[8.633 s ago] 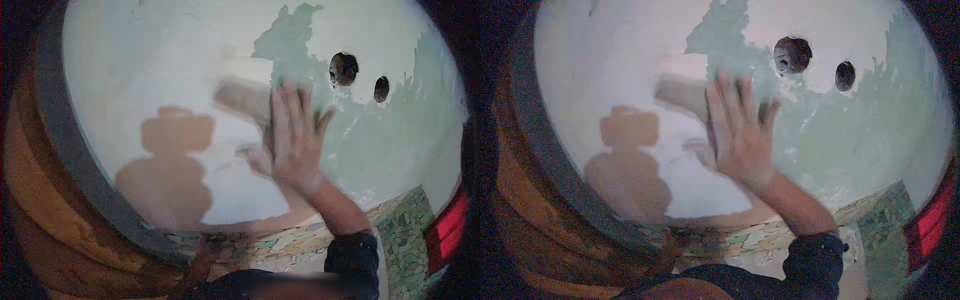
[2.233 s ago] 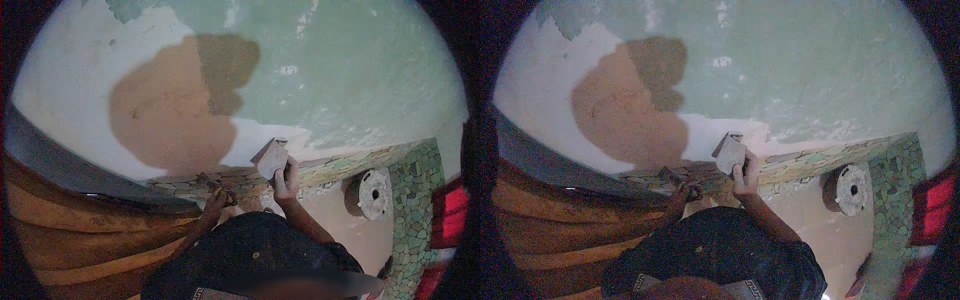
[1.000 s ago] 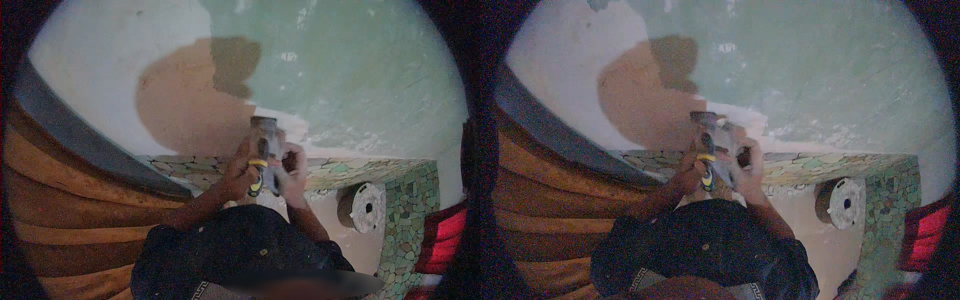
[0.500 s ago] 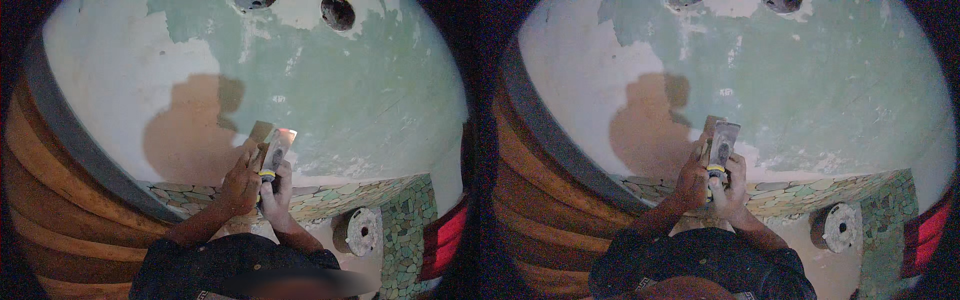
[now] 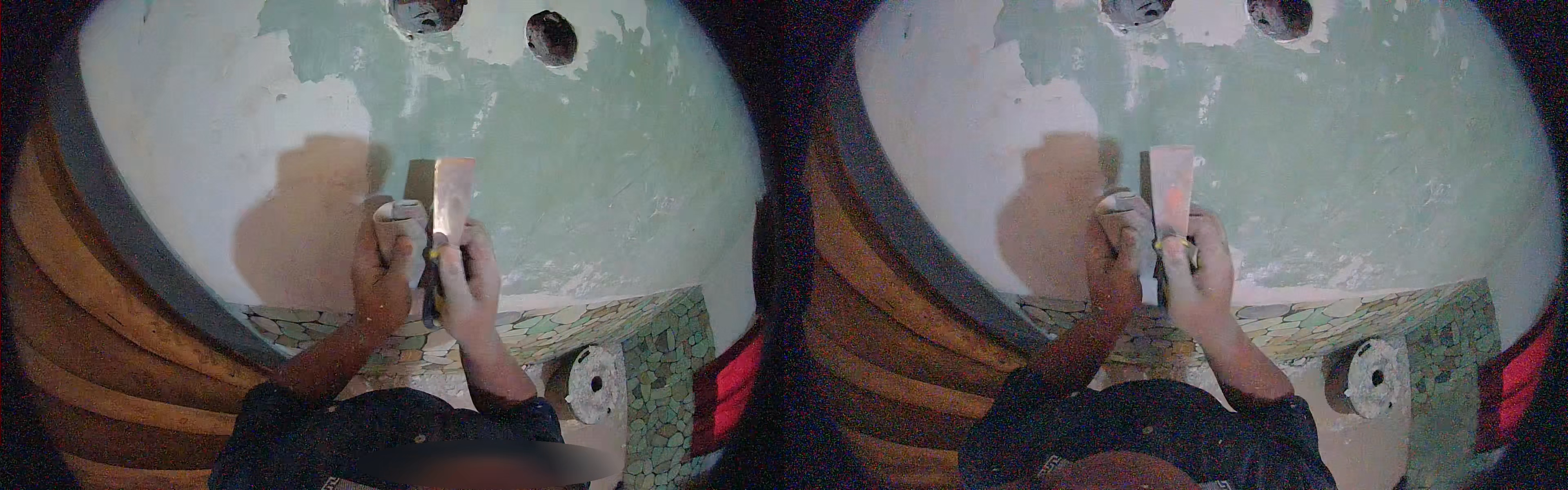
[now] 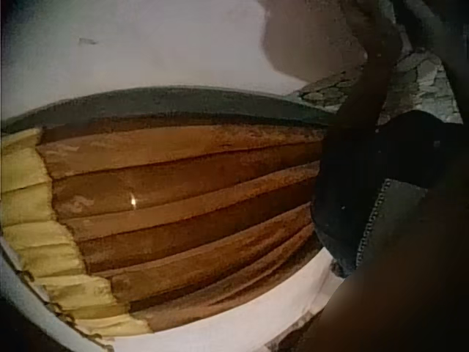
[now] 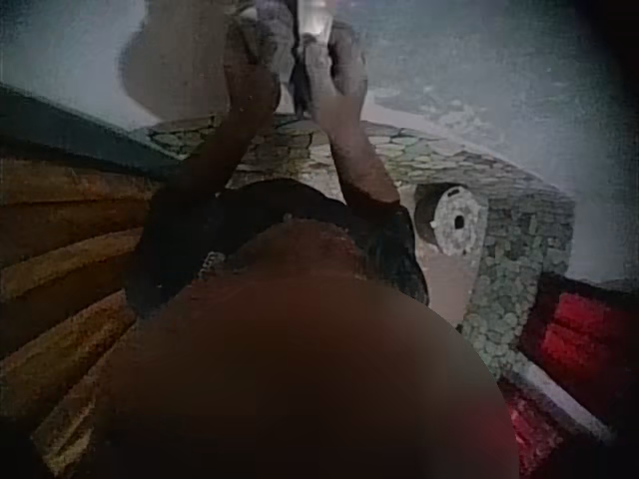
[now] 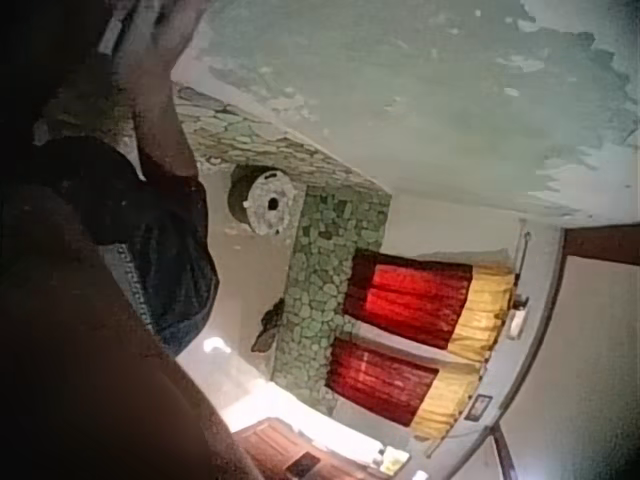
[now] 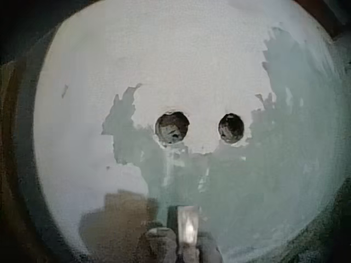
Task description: Scraping and sanding a wall surface to prepare it for painting or finishing.
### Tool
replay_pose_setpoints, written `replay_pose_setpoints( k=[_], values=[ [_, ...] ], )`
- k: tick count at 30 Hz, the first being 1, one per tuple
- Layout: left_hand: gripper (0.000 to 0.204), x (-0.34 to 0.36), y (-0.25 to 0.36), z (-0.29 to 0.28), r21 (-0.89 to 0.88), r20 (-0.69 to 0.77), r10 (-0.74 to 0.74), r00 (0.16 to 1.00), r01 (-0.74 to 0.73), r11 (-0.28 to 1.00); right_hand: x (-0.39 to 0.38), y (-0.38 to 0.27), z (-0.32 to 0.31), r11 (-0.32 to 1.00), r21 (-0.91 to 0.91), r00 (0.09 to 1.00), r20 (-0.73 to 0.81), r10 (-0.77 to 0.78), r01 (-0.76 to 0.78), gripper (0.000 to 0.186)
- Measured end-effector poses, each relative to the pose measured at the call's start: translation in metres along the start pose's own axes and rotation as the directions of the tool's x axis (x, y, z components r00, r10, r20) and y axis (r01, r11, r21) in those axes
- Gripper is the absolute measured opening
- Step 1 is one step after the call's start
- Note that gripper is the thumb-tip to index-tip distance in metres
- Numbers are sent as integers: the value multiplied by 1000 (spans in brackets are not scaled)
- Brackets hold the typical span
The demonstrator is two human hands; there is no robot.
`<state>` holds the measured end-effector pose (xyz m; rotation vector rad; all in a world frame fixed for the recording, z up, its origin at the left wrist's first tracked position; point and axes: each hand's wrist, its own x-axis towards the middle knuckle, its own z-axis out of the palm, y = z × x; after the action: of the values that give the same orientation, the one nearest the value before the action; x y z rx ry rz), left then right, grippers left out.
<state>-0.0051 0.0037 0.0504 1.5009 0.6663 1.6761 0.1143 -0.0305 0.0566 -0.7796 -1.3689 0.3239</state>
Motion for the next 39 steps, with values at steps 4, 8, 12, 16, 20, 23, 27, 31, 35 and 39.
replay_pose_setpoints(
  k=[4, 8, 12, 16, 20, 23, 27, 31, 35, 39],
  values=[
    [40, 8, 10, 14, -54, 140, 82, 987, -75, 996, 5, 2, 12, 993, -104, 987, -150, -65, 50, 33],
    [36, 9, 20, 18, 16, 225, 33, 974, -38, 999, 12, -2, 7, 998, -36, 984, -170, -54, 49, 30],
    [39, 15, 19, 21, 63, 259, 140, 956, -161, 985, 31, -8, 5, 983, -167, 973, -203, -111, 78, 29],
    [40, 20, 16, 21, -4, 281, 210, 936, -218, 976, 49, -15, 7, 984, -174, 971, -225, -85, 46, 25],
    [37, 20, 19, 18, 34, 369, 194, 909, -222, 975, 59, -23, 8, 987, -156, 968, -239, -79, 42, 23],
    [33, 24, 22, 20, 126, 331, 203, 921, -257, 958, 60, -26, 8, 999, -16, 967, -251, 32, -37, 25],
    [31, 40, 29, 23, 152, 250, 206, 946, -249, 957, 60, -26, 9, 990, 135, 976, -206, 70, -42, 29],
    [39, 51, 38, 24, 94, 394, 140, 908, -192, 977, 61, -25, 6, 979, 193, 970, -219, 104, -61, 28],
    [40, 54, 45, 27, 243, 437, 182, 881, -311, 919, 67, -28, 1, 994, 106, 970, -235, 61, -37, 23],
    [39, 55, 51, 30, 204, 360, 284, 889, -372, 906, 81, -37, -2, 986, -168, 974, -222, -40, 2, 29]
  ],
)
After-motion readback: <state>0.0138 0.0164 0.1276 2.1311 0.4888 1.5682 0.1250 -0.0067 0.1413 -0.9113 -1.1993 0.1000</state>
